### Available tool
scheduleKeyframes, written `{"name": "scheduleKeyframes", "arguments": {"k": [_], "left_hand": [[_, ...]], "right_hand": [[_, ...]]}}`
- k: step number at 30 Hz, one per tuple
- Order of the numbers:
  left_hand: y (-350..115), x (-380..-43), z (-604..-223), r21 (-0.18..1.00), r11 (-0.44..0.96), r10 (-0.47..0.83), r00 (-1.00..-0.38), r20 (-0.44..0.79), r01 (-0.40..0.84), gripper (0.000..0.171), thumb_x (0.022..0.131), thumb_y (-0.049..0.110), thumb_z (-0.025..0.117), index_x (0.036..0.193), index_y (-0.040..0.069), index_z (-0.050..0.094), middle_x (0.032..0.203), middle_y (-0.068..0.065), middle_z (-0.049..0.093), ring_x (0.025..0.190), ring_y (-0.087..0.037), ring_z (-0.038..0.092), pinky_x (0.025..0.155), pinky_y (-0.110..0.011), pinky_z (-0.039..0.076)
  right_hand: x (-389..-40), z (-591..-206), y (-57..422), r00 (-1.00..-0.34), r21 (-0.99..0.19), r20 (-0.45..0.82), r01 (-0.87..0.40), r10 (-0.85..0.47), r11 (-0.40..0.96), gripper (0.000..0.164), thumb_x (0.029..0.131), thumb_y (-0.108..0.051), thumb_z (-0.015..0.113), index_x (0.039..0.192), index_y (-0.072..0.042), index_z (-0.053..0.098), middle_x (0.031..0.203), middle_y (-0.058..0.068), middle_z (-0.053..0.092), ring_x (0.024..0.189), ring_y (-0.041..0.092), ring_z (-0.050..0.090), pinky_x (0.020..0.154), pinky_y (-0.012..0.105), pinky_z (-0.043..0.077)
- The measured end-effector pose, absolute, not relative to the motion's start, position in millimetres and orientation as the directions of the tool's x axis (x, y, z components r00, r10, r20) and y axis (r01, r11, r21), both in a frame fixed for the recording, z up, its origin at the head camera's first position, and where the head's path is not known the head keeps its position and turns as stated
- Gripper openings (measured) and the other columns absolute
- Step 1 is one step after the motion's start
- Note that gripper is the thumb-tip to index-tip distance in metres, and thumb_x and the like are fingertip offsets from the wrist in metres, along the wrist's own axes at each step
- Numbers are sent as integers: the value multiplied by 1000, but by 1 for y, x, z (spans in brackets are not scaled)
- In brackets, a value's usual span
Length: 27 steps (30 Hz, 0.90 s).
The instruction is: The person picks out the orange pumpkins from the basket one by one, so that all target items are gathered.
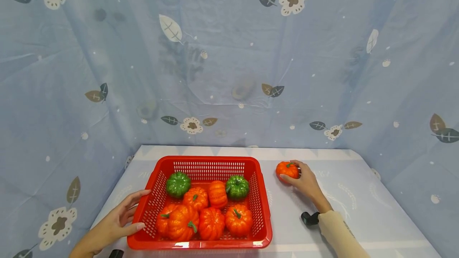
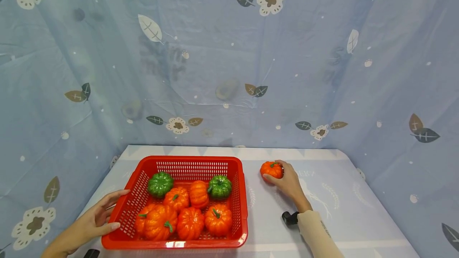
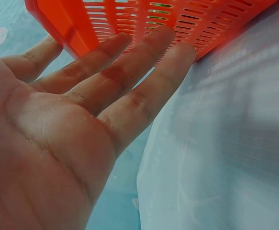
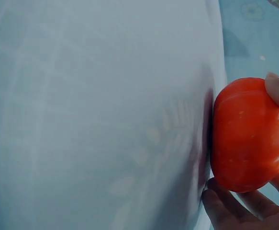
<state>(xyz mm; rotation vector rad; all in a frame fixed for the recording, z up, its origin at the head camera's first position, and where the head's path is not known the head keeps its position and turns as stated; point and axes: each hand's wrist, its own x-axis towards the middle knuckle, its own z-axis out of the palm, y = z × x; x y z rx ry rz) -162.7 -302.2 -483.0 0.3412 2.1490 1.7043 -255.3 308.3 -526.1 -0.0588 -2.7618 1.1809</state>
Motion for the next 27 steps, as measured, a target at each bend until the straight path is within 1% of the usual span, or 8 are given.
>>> {"name": "scheduleKeyframes", "arguments": {"k": [6,10,13,17,21,27], "left_hand": [[-300,-163,-481,967,252,405,-905,-131,-27,80,99,11,67,161,8,17,162,-33,14,138,-57,36,91,-44,59],[-299,-162,-480,968,250,407,-904,-133,-30,79,99,10,66,161,8,18,162,-32,16,137,-56,38,91,-44,59],[-299,-162,-480,965,257,393,-908,-146,-44,79,99,11,67,161,10,18,162,-30,17,138,-55,37,92,-43,59],[-298,-161,-480,962,268,369,-916,-158,-58,81,98,14,68,162,11,18,163,-29,16,139,-54,37,92,-44,58],[-299,-161,-481,967,250,378,-914,-149,-54,80,99,13,67,162,12,18,163,-28,16,138,-53,39,90,-45,59],[-300,-159,-483,972,229,396,-908,-132,-42,79,99,12,67,161,11,18,162,-29,17,138,-54,39,89,-46,59]], "right_hand": [[-254,-525,310,-994,-710,83,-8,73,704,85,89,-44,80,152,-2,41,146,28,46,129,45,49,108,61,43],[-251,-519,310,-994,-693,90,-15,66,721,86,89,-44,79,154,-3,40,145,29,47,126,45,51,105,61,46],[-249,-510,310,-991,-688,119,-35,65,725,84,90,-43,78,155,-5,40,145,28,47,125,45,52,103,62,47],[-246,-494,309,-983,-690,172,-78,59,720,79,92,-41,77,154,-6,41,147,27,46,128,45,51,103,62,46],[-244,-477,306,-972,-689,229,-129,45,714,76,93,-39,77,152,-5,43,149,25,45,130,45,50,104,62,47],[-239,-454,292,-947,-673,322,-234,-7,702,74,92,-34,79,151,-5,46,149,20,48,129,42,51,103,61,47]]}}
